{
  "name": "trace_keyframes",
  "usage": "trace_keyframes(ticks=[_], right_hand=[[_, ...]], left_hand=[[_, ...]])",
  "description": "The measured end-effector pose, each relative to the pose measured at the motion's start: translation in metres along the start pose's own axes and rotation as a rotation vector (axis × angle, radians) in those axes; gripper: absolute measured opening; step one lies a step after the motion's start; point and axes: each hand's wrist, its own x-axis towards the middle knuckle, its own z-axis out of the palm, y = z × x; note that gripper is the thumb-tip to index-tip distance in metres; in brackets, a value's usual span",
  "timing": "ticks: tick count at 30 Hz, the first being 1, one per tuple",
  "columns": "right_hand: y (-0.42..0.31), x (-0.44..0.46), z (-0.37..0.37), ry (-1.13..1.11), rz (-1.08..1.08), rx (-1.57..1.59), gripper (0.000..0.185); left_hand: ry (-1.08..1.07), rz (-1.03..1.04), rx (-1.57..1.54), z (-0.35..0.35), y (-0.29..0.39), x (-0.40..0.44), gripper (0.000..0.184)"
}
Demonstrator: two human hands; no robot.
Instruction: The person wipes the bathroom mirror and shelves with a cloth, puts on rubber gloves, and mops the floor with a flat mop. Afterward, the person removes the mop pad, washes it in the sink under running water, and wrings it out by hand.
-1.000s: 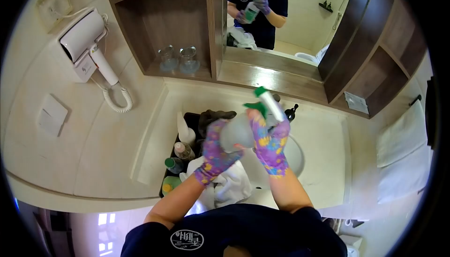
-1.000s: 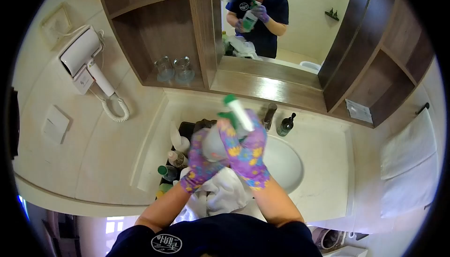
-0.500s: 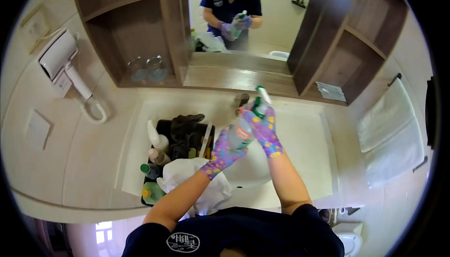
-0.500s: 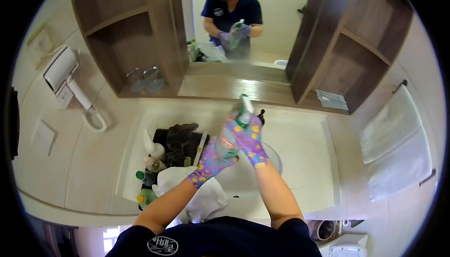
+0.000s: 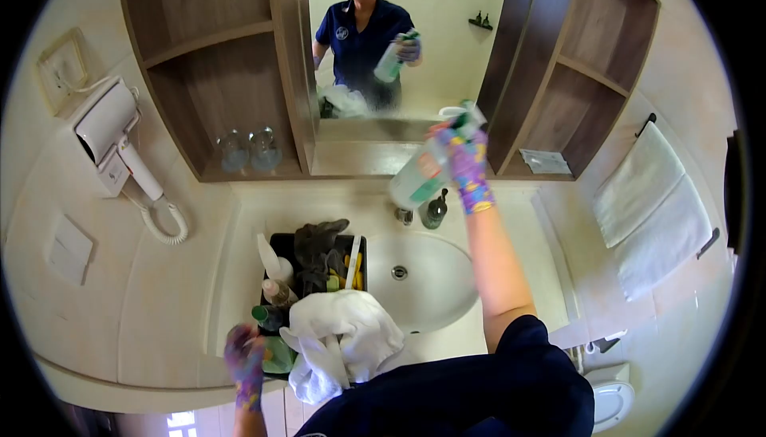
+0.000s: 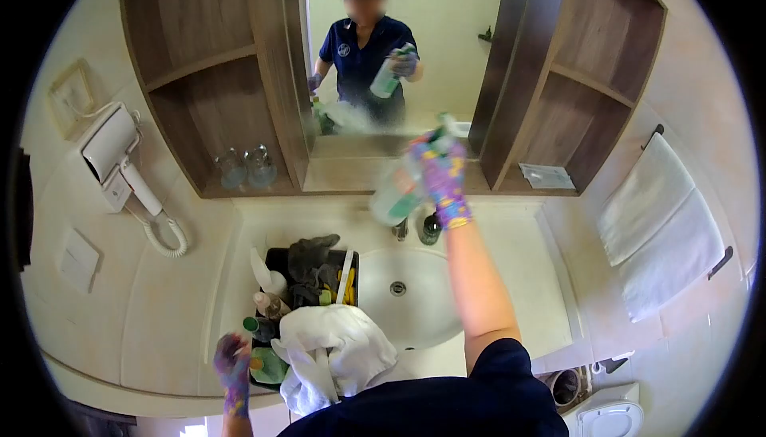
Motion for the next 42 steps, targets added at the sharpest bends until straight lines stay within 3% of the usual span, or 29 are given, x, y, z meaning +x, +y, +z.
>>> trace_keyframes(ticks=[2,3,6,9,10,11,12,13,16,22,25,28,29,30,31,32,33,34,35,37,38,40,42], right_hand=[[-0.018,0.024,-0.027,0.082,-0.022,0.029,0.009],[-0.021,0.036,-0.033,0.203,0.042,-0.271,0.010],[-0.008,0.030,-0.017,0.099,0.061,-0.498,0.012],[0.024,0.000,0.028,-0.102,0.026,-0.469,0.016],[0.019,-0.025,0.058,-0.224,0.242,-0.017,0.012],[0.025,-0.038,0.078,-0.359,0.315,0.079,0.011],[0.051,-0.044,0.103,-0.212,0.061,-0.174,0.012],[0.043,-0.063,0.128,-0.254,0.247,0.000,0.016],[0.105,-0.082,0.186,-0.237,0.067,-0.108,0.022],[0.192,-0.140,0.244,-0.283,0.226,-0.246,0.026],[0.219,-0.162,0.237,-0.412,0.266,-0.492,0.034],[0.213,-0.164,0.213,-0.793,0.229,-0.845,0.053],[0.192,-0.154,0.201,-1.010,0.233,-1.100,0.059],[0.162,-0.150,0.192,-1.144,0.039,-1.367,0.066],[0.137,-0.153,0.184,-1.151,-0.075,-1.575,0.065],[0.133,-0.160,0.172,-1.080,-0.063,-1.595,0.062],[0.137,-0.164,0.160,-1.174,-0.018,-1.605,0.051],[0.196,-0.178,0.131,-1.039,-0.147,-1.557,0.041],[0.211,-0.178,0.117,-0.972,-0.068,-1.439,0.032],[0.185,-0.157,0.102,-0.695,0.053,-1.031,0.029],[0.167,-0.141,0.100,-0.669,0.026,-1.037,0.029],[0.127,-0.119,0.091,-0.380,0.396,-0.274,0.028],[0.068,-0.108,0.082,-0.378,0.291,0.002,0.036]], left_hand=[[0.185,0.015,0.001,-0.054,-0.032,-0.016,0.038],[0.283,0.031,-0.004,-0.076,-0.049,-0.025,0.038],[0.480,-0.038,-0.051,-0.110,-0.069,-0.056,0.038],[0.449,-0.076,-0.154,-0.113,-0.100,-0.078,0.037],[0.408,-0.156,-0.100,-0.101,-0.079,-0.082,0.033],[0.372,-0.176,-0.047,-0.083,-0.043,-0.082,0.029],[0.321,-0.181,-0.048,-0.076,-0.035,-0.085,0.027],[0.263,-0.163,-0.070,-0.072,-0.035,-0.086,0.026],[0.198,-0.228,0.048,-0.068,-0.027,-0.097,0.025],[0.265,-0.309,0.093,-0.096,-0.038,-0.128,0.023],[0.290,-0.337,0.105,-0.105,-0.038,-0.130,0.024],[0.331,-0.380,0.049,-0.107,-0.033,-0.125,0.023],[0.326,-0.353,0.080,-0.107,-0.031,-0.123,0.024],[0.321,-0.313,0.110,-0.107,-0.028,-0.117,0.024],[0.317,-0.255,0.128,-0.105,-0.027,-0.107,0.024],[0.283,-0.211,0.140,-0.104,-0.029,-0.098,0.024],[0.243,-0.161,0.142,-0.099,-0.034,-0.085,0.024],[0.200,-0.125,0.152,-0.087,-0.034,-0.068,0.023],[0.155,-0.094,0.170,-0.073,-0.030,-0.049,0.023],[-0.041,0.070,0.184,-0.039,-0.001,-0.009,0.024],[-0.084,0.118,0.167,-0.017,0.019,0.008,0.026],[-0.074,0.230,0.128,0.043,0.056,0.034,0.033],[-0.067,0.316,0.027,0.117,0.080,0.061,0.041]])
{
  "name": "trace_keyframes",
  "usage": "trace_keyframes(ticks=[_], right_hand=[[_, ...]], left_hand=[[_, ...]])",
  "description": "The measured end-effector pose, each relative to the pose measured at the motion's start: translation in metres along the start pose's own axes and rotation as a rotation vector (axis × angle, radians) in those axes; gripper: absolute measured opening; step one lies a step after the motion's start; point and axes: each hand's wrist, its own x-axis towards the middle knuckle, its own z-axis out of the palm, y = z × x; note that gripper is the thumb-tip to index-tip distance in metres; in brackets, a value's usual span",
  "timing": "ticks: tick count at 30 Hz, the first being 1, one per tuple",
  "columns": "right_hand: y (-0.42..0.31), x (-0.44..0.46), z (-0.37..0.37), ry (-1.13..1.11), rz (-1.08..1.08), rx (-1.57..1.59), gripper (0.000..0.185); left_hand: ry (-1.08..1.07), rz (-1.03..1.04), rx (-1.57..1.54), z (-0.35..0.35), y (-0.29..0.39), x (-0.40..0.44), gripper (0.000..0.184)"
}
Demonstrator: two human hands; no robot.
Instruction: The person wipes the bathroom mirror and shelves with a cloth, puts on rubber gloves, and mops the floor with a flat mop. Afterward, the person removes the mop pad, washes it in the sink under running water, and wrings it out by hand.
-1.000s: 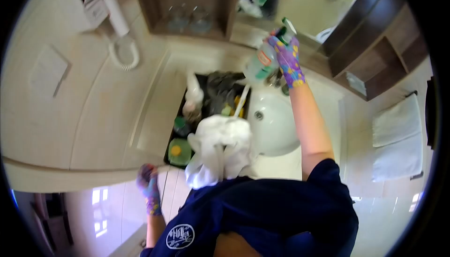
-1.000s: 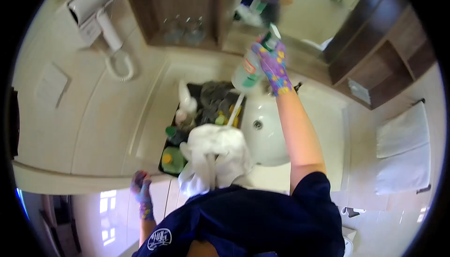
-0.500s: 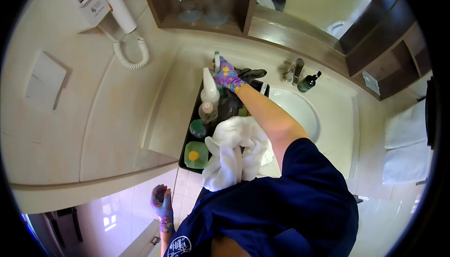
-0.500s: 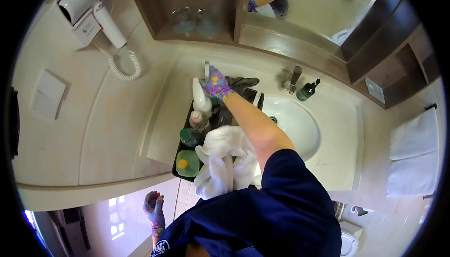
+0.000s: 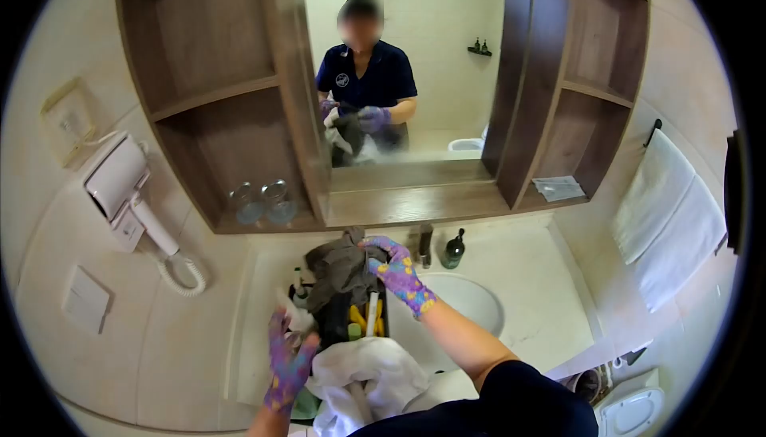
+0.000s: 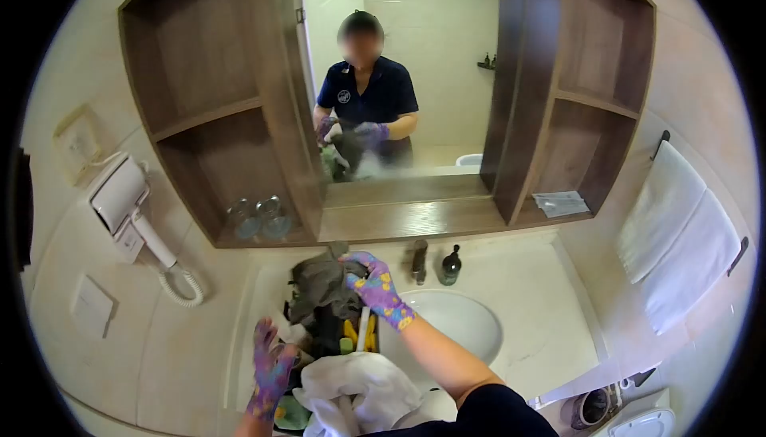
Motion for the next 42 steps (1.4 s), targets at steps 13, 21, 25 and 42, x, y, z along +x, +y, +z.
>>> trace_keyframes(ticks=[13,21,25,42], right_hand=[[-0.091,0.012,-0.219,0.563,-0.505,-0.717,0.050],[-0.018,0.155,-0.209,0.851,-0.612,-1.085,0.067],[0.057,0.215,-0.063,0.030,-0.758,-1.297,0.036],[-0.026,0.255,0.018,0.200,-0.688,-1.645,0.045]], left_hand=[[0.060,-0.030,0.466,0.151,-0.042,0.166,0.062],[0.036,0.041,0.748,0.144,-0.138,0.235,0.045],[-0.076,0.165,0.690,0.132,-0.134,0.239,0.046],[-0.308,0.014,0.720,0.125,-0.114,0.237,0.037]])
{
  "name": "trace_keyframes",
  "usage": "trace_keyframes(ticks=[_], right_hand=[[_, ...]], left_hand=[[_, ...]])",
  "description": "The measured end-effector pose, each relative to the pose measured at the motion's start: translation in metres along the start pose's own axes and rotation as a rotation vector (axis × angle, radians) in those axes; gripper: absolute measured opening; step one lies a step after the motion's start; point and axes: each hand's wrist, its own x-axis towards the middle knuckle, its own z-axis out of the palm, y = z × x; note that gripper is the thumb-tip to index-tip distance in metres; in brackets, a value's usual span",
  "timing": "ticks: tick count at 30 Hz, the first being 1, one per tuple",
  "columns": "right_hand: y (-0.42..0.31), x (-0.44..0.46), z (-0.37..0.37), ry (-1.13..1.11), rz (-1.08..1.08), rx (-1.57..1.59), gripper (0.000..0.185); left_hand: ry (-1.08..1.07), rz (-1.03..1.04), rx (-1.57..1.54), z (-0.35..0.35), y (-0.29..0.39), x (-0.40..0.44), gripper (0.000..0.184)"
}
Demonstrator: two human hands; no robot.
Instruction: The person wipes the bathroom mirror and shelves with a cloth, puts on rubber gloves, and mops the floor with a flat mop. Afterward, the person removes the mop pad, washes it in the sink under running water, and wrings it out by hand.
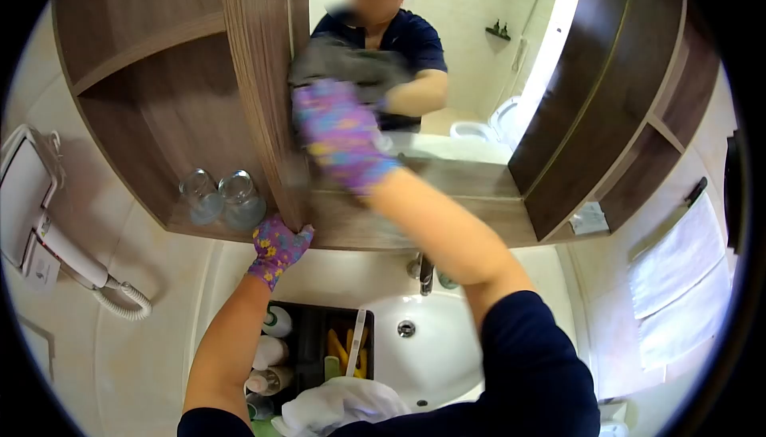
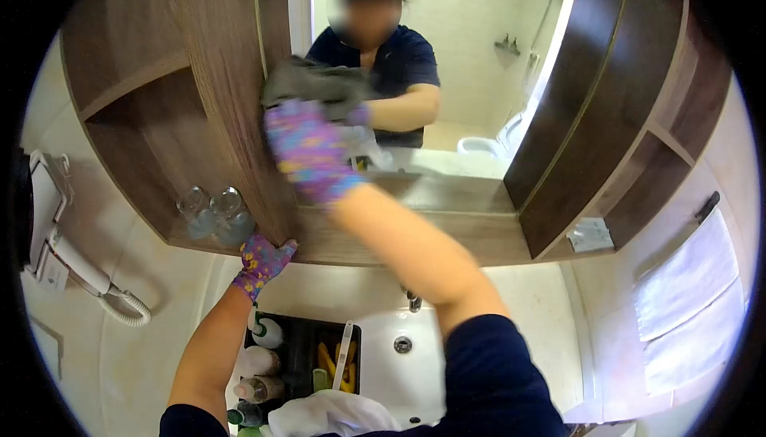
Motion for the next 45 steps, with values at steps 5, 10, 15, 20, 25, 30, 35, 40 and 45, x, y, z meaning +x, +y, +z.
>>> trace_keyframes(ticks=[5,10,15,20,25,30,35,40,45], right_hand=[[0.133,-0.048,-0.028,0.269,-0.136,-0.311,0.058],[0.275,-0.082,-0.087,0.530,0.477,-0.097,0.057],[0.032,0.036,-0.020,0.278,-0.260,-0.270,0.028],[0.129,0.016,-0.058,0.265,-0.229,-0.132,0.040],[0.302,-0.041,-0.144,0.464,0.589,-0.159,0.057],[0.125,0.080,-0.074,0.486,-0.155,-0.370,0.048],[0.104,0.146,-0.119,0.304,-0.289,-0.275,0.036],[0.306,0.110,-0.223,0.586,0.386,-0.153,0.037],[0.154,0.189,-0.145,0.556,-0.010,-0.335,0.032]], left_hand=[[-0.042,-0.009,-0.062,-0.001,0.001,0.005,0.042],[0.071,0.055,-0.061,0.003,-0.004,0.002,0.042],[0.023,0.054,0.043,0.011,-0.017,0.007,0.041],[0.001,0.139,-0.193,0.003,-0.011,0.007,0.044],[0.119,0.115,-0.130,0.004,-0.003,0.005,0.041],[0.018,0.031,-0.026,-0.002,-0.008,0.004,0.042],[-0.122,-0.062,0.049,-0.004,-0.001,0.003,0.043],[-0.022,0.036,-0.136,0.013,-0.022,0.006,0.041],[-0.018,0.069,-0.018,0.002,-0.011,0.003,0.043]])
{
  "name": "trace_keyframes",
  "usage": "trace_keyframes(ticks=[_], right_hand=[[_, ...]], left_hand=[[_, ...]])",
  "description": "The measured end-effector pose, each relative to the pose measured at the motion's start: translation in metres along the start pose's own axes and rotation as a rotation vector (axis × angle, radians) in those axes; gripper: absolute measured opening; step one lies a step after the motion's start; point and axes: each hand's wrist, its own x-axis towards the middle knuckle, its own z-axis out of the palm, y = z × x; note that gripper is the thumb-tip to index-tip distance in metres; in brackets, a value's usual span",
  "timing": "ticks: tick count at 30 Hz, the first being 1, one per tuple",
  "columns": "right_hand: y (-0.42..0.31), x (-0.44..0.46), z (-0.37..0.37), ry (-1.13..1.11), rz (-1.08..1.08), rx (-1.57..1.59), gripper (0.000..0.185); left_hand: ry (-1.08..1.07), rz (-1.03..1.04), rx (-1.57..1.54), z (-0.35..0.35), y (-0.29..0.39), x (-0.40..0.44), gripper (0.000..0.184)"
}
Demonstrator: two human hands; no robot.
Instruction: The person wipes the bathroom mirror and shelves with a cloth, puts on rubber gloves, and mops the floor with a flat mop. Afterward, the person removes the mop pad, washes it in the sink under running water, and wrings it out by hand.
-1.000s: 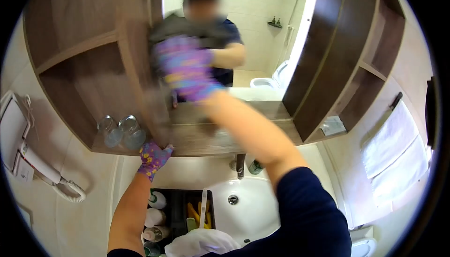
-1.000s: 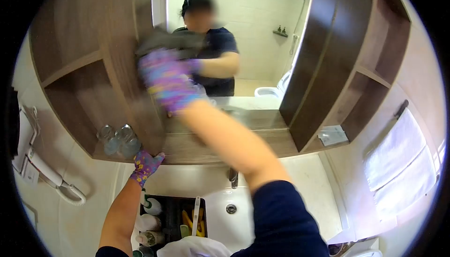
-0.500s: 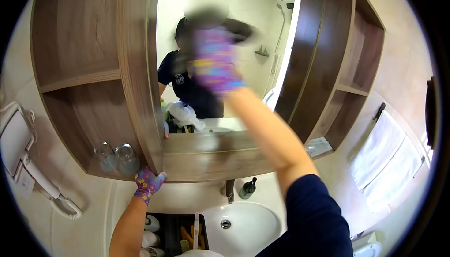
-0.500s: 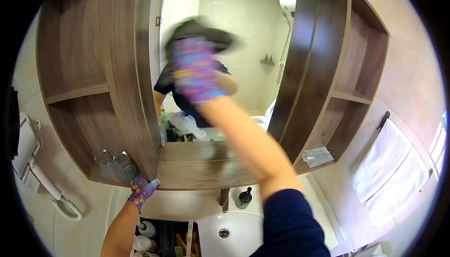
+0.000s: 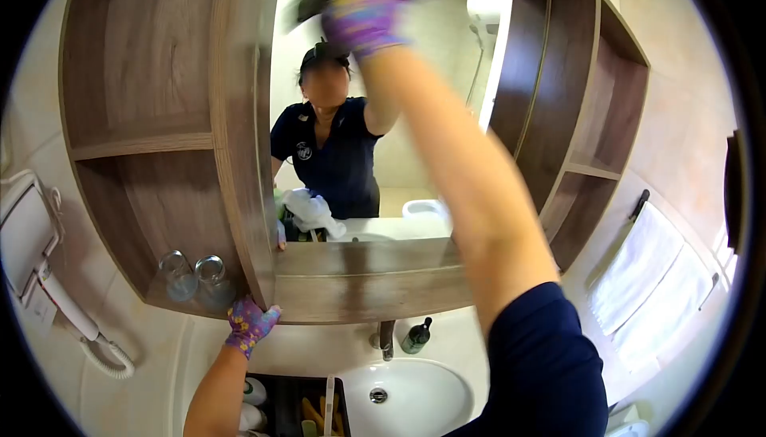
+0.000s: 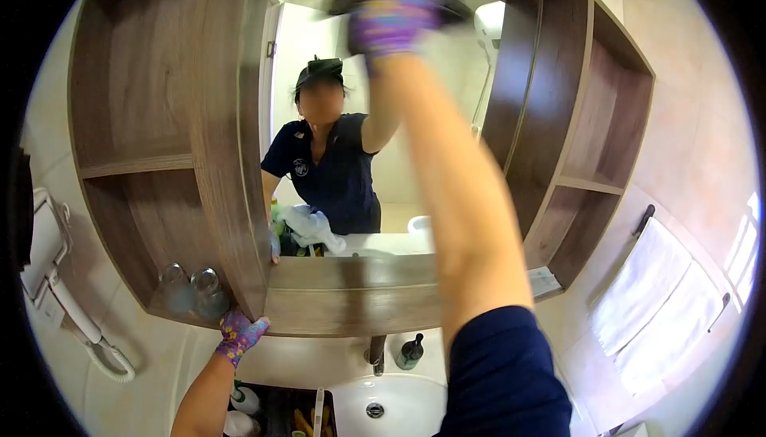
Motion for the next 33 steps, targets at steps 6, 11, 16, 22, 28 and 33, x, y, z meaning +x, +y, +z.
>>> trace_keyframes(ticks=[6,11,16,22,28,33], right_hand=[[-0.037,-0.034,-0.022,-0.114,-0.240,0.088,0.035],[0.181,-0.240,-0.082,-0.279,0.442,0.195,0.064],[0.026,-0.339,-0.054,-0.400,0.182,0.136,0.070],[-0.212,-0.307,-0.028,-0.395,0.000,0.433,0.019],[0.037,-0.398,-0.100,-0.685,0.094,0.228,0.046],[0.054,-0.421,-0.093,-0.847,0.494,0.103,0.058]], left_hand=[[0.033,0.077,0.003,0.010,-0.013,-0.003,0.046],[0.054,-0.007,-0.092,0.006,-0.005,0.002,0.045],[0.081,0.009,-0.098,0.011,-0.010,0.001,0.042],[-0.082,-0.150,0.068,0.011,-0.018,0.006,0.050],[0.043,-0.021,-0.186,0.016,-0.028,0.004,0.058],[-0.050,-0.101,-0.159,0.005,-0.014,0.004,0.050]])
